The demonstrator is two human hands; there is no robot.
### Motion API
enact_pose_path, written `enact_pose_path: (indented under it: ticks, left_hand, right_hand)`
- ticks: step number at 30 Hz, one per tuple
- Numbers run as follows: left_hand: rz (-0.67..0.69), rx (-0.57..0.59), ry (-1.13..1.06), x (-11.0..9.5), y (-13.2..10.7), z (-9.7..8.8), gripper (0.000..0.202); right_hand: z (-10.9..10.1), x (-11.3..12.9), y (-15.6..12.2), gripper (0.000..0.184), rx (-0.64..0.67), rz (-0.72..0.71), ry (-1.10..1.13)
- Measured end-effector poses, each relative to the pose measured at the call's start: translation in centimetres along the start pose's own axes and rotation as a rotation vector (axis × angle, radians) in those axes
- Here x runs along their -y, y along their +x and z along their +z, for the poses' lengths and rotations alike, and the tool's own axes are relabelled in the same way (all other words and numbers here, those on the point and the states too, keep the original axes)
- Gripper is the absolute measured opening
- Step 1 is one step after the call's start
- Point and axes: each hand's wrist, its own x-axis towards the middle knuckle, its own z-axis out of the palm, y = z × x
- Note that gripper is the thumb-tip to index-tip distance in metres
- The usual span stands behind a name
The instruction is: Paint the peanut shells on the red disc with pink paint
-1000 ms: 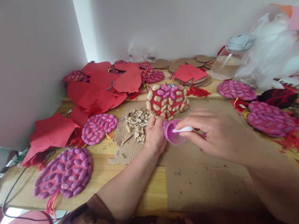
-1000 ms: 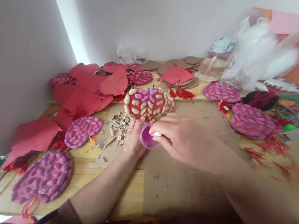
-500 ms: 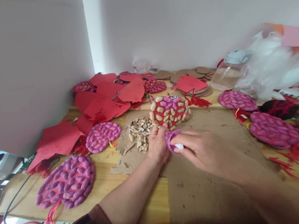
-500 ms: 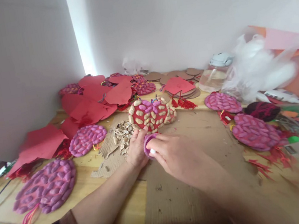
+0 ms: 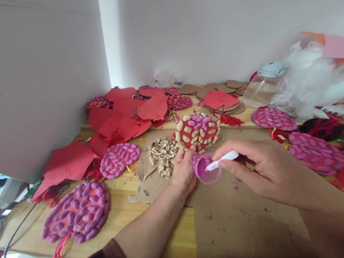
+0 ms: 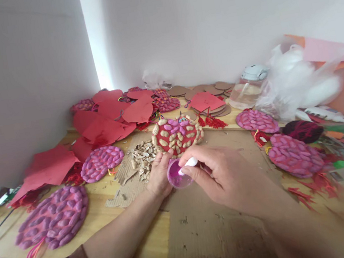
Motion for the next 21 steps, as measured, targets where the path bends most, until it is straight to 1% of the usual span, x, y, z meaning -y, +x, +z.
enact_pose_path:
  ticks: [1,3,6,8,10,12,16,21]
  left_hand:
    - [-0.008,0.011,0.002,0.1,0.0,-0.1,0.038]
    - [-0.032,0.029,0.004,0.2,0.0,-0.2,0.038]
    - [-0.061,0.049,0.005,0.4,0.0,-0.3,0.04]
    - [-0.073,0.063,0.006,0.5,-0.1,-0.3,0.044]
    - [-0.091,0.074,0.011,0.5,-0.3,-0.2,0.048]
    - [-0.105,0.072,0.018,0.5,-0.5,-0.1,0.048]
    - [-0.109,0.087,0.026,0.6,-0.8,0.0,0.047]
    - [-0.106,0.128,0.048,0.9,-1.0,0.0,0.048]
  right_hand:
    - [-0.4,-0.2,0.0,0.013,-0.009,-0.002,-0.012]
    - [-1.1,-0.4,-0.2,0.012,-0.098,-0.02,-0.021]
    - [-1.7,-0.5,-0.4,0.011,-0.336,0.022,0.047]
    - [-1.6,-0.5,-0.3,0.011,-0.506,0.059,0.074]
    - [-1.1,-0.7,-0.2,0.012,-0.624,0.048,0.042]
    - [-0.5,-1.1,0.2,0.012,-0.654,0.012,-0.024]
    - [0.3,-2.2,0.8,0.013,-0.637,-0.026,-0.091]
    - [0.9,-2.8,1.0,0.014,-0.639,-0.027,-0.144]
